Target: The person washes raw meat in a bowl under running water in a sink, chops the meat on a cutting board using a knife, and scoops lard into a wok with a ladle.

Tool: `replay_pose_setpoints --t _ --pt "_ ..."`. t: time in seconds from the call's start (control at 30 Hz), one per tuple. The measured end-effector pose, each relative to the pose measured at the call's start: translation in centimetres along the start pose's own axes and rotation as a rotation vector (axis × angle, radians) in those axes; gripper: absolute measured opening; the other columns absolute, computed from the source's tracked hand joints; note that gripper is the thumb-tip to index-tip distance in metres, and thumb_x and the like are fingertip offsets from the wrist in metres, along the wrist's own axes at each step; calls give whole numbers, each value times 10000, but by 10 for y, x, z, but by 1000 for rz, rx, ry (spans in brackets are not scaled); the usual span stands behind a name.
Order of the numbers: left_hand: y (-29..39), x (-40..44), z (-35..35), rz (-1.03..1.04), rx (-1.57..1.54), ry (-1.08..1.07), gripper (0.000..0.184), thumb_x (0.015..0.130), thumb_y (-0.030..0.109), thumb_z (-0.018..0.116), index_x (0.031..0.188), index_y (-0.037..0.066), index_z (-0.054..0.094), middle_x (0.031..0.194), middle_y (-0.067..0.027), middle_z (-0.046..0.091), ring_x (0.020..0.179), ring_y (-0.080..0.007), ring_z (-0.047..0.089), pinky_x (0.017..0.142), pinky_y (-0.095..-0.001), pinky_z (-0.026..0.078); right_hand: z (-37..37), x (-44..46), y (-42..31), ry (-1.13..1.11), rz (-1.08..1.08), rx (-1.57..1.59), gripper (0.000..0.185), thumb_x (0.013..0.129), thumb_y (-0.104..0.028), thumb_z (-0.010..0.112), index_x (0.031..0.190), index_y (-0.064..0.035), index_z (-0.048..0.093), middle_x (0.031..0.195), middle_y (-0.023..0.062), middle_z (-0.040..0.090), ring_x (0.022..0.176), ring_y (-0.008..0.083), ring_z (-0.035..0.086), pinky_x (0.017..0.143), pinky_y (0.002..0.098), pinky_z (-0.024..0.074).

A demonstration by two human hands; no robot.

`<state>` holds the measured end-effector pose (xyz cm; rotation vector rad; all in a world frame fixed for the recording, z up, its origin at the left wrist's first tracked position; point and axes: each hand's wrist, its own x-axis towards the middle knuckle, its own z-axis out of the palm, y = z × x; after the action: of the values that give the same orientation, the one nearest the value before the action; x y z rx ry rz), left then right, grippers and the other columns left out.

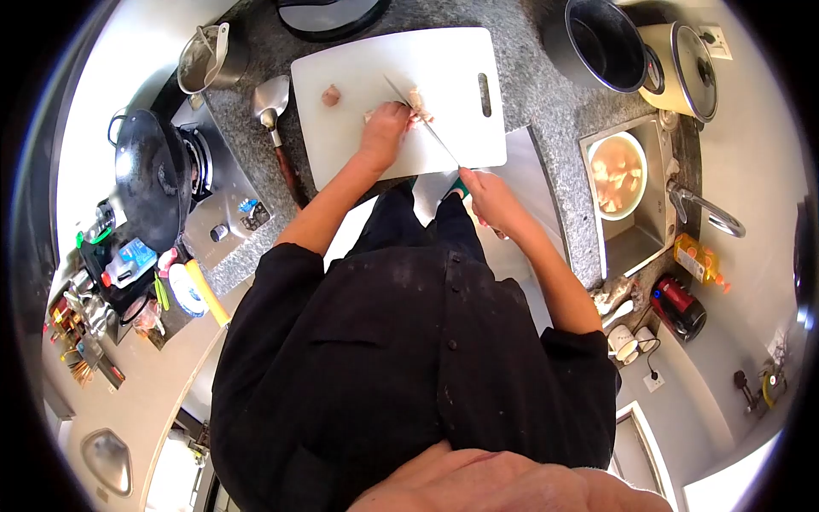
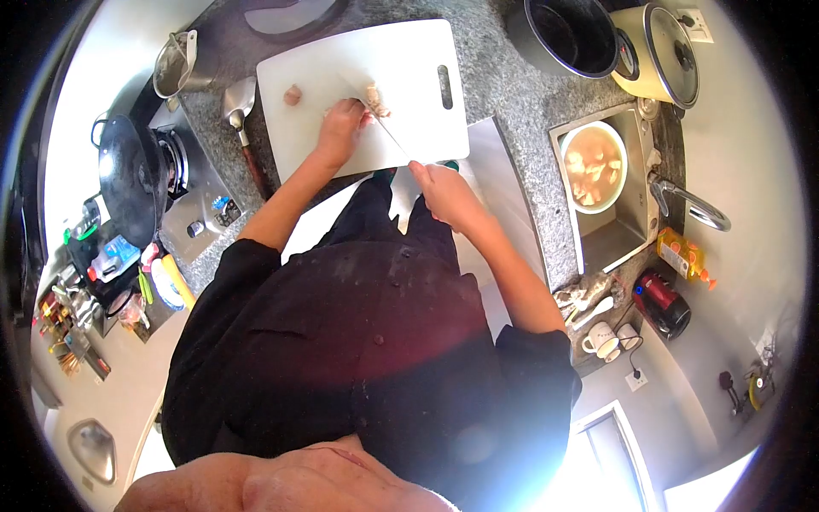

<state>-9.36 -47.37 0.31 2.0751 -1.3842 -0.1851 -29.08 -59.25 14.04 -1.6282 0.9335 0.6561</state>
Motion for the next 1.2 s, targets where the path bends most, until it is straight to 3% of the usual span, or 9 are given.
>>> replay_pose_setpoints --t 0.03,0.13,0.2,0.43,0.53,0.7,0.8,0.9,1.2 --pt "0 0 0 -4 0 3 126 762 46 649 861 -6 591 872 -161 605 853 -356 571 749 -446 465 7 17 10 -2 0 -4 552 995 -438 332 786 30 537 535 131 512 463 277 556 518 387 469" --pt "-1 2 -2 -68 7 -70 134 772 67 624 896 16 616 913 -151 616 898 -342 563 804 -432 466 26 70 25 345 -783 -467 603 989 -464 322 825 51 589 620 191 589 609 352 614 617 432 495" --pt "-7 1 -2 -54 -16 -87 121 769 55 612 883 16 616 898 -154 612 891 -347 563 799 -433 463 32 89 1 248 -305 -215 626 981 -479 322 852 51 629 770 255 639 795 413 626 749 476 488" --pt "-24 0 -23 24 -50 -57 166 753 7 577 913 14 620 949 -156 615 915 -349 560 811 -426 459 35 102 -17 224 -282 -195 588 977 -465 344 871 39 629 820 270 633 830 410 622 778 475 483" --pt "-31 -9 -52 146 -4 43 263 764 -2 559 1012 30 638 978 -165 611 916 -335 563 835 -407 460 34 94 34 263 -592 -292 490 982 -403 381 890 32 587 709 221 594 730 381 607 644 444 478" --pt "-60 -41 -81 -476 -350 97 331 879 31 520 1197 66 607 1080 -125 616 1035 -254 557 920 -328 435 27 31 32 54 -15 178 430 989 -356 407 850 18 566 589 127 534 504 251 562 487 372 437" --pt "-79 -56 -80 -441 -436 42 280 888 80 555 1157 51 626 1050 -127 594 965 -246 570 774 -321 482 38 8 32 128 -166 187 460 995 -389 403 819 7 556 537 65 487 418 169 489 433 332 397" --pt "-67 -61 -80 -438 -425 -43 332 865 120 594 1191 62 602 1082 -122 590 1034 -254 567 907 -331 445 47 -6 30 87 -129 210 514 997 -444 377 792 -4 547 519 54 489 427 165 492 445 334 407" --pt "-53 -56 -59 -285 -131 8 421 770 181 721 1145 32 599 1104 -147 580 1009 -324 565 886 -389 461 63 -4 42 75 -103 184 498 994 -468 374 820 -29 532 544 38 490 432 139 482 442 300 398"
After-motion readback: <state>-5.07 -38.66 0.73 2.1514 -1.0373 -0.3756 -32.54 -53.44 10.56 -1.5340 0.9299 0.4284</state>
